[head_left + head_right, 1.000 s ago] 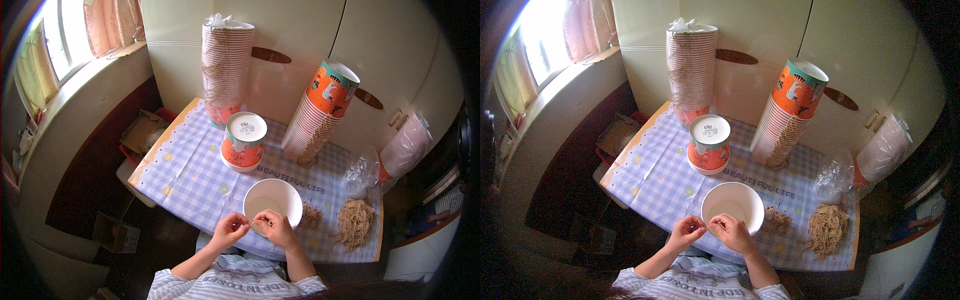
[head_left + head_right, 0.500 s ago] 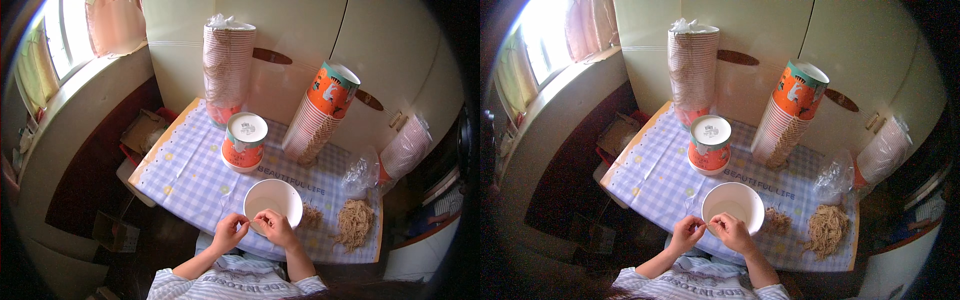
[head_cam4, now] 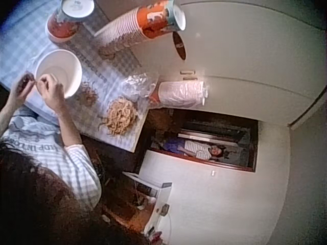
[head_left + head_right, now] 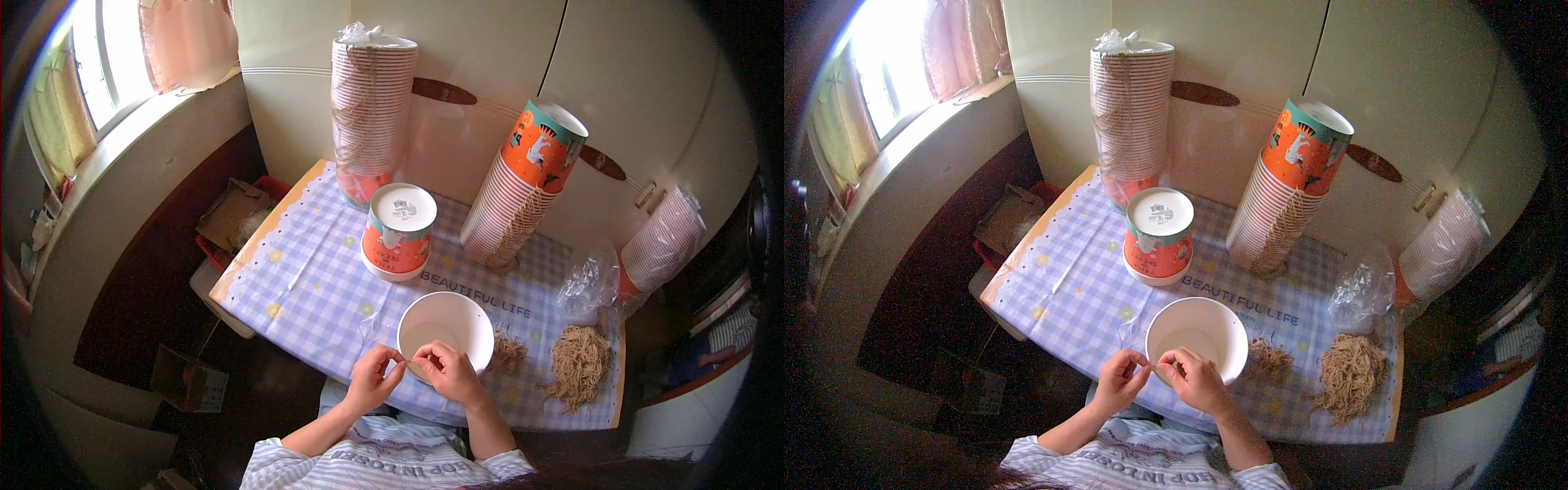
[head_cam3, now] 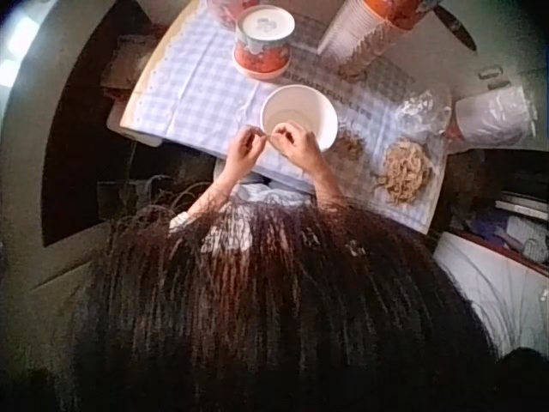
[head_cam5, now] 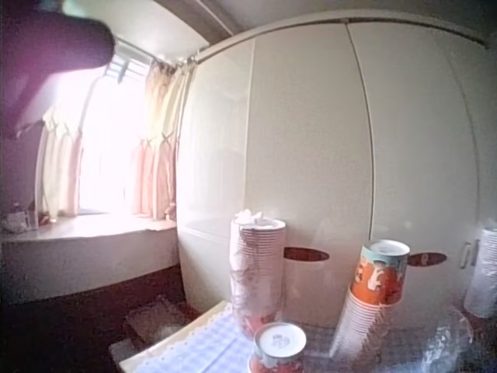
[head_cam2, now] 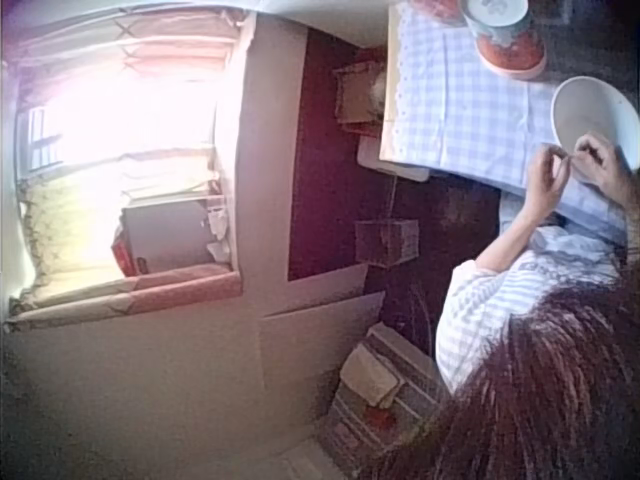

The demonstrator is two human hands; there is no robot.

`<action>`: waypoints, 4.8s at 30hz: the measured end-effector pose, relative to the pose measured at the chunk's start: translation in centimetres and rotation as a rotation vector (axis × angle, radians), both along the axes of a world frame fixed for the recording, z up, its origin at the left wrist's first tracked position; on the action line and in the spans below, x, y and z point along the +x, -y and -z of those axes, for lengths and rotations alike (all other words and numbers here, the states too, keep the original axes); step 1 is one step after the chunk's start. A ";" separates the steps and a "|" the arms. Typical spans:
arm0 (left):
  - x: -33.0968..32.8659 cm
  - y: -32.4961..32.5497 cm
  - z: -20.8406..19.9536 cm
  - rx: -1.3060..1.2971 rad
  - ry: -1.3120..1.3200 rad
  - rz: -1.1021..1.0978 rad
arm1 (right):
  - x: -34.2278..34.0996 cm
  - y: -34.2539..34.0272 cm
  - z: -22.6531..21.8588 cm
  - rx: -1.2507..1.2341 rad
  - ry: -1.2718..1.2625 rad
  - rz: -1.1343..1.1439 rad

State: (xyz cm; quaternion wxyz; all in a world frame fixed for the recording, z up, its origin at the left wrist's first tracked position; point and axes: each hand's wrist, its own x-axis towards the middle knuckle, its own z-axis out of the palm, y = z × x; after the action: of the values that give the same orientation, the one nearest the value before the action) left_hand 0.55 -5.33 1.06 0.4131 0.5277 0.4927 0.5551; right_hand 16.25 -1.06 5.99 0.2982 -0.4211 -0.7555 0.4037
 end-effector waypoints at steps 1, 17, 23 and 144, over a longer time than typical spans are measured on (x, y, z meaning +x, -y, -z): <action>-0.1 0.1 -0.3 -0.021 -0.001 0.019 | -0.1 0.1 -0.3 -0.001 0.000 -0.001; -0.6 0.1 -0.9 0.077 -0.086 0.023 | -0.6 -0.1 0.3 0.309 0.041 -0.052; -0.7 -0.1 -0.3 0.074 -0.126 0.007 | -0.5 0.0 0.3 0.323 0.068 -0.025; 1.5 2.1 1.7 -0.384 0.276 0.127 | 6.5 5.0 4.9 -0.129 0.447 -0.397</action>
State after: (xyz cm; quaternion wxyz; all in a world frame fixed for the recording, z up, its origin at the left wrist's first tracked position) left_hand 2.03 -7.46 -0.60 0.6034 0.3887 0.4940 0.4908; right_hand 22.71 -6.04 1.10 0.0125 -0.3617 -0.8428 0.3985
